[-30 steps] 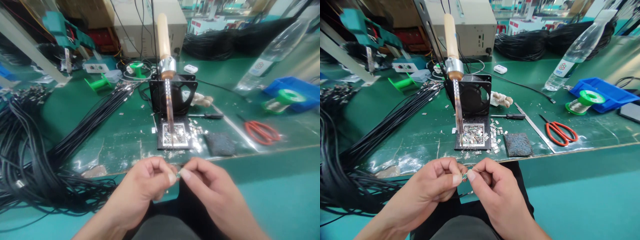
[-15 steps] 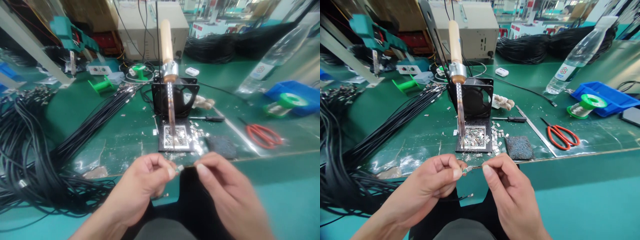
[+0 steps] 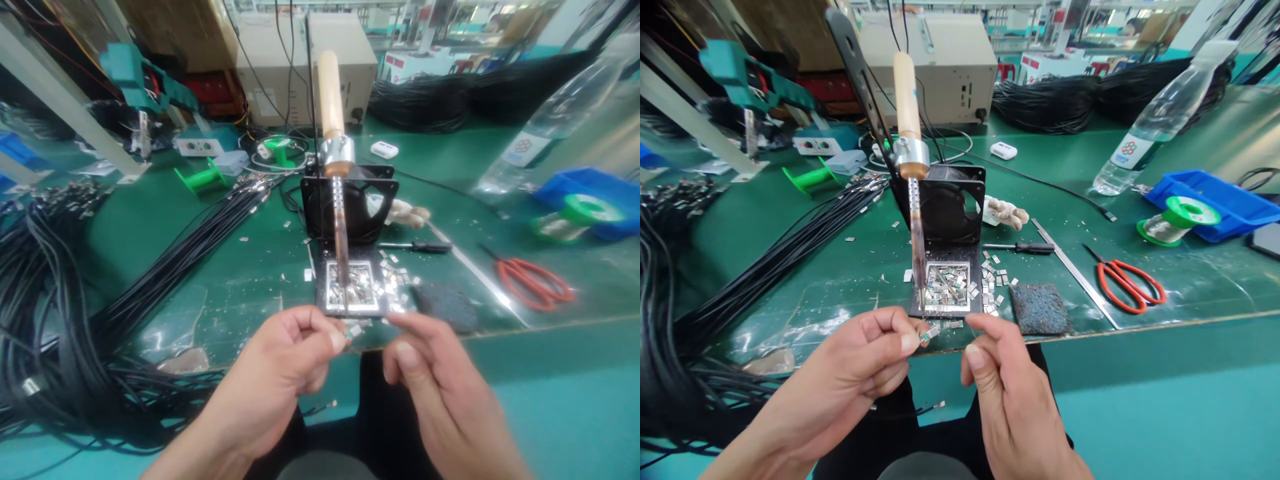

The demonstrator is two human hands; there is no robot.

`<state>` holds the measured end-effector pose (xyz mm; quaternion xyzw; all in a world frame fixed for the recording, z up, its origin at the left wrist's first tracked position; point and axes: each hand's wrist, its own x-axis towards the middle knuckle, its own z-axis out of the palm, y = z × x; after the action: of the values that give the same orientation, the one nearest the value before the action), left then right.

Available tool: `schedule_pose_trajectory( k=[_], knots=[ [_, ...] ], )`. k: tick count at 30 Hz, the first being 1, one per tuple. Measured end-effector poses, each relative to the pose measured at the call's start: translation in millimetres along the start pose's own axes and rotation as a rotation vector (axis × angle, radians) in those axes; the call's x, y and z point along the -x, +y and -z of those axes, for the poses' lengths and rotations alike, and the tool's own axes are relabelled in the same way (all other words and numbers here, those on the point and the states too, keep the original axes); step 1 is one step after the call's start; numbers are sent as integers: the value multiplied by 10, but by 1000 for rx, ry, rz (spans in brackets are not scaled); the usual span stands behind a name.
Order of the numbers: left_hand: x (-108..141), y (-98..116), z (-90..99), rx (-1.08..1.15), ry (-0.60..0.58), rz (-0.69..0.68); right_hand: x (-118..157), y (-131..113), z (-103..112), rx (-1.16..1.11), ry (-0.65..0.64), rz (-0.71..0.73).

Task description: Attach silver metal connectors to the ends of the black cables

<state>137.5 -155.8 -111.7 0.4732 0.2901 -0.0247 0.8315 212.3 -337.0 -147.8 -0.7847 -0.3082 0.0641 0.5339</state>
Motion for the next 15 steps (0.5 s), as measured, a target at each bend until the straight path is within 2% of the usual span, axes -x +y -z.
schedule_pose_trajectory(
  k=[3, 8, 15],
  knots=[
    [-12, 18, -13, 3, 25, 1, -25, -15, -20, -22, 55, -54],
    [-36, 60, -37, 16, 39, 7, -130, -28, -9, 25, 91, 135],
    [-56, 56, -30, 40, 40, 1, -214, -51, -95, 7, 137, 252]
  ],
)
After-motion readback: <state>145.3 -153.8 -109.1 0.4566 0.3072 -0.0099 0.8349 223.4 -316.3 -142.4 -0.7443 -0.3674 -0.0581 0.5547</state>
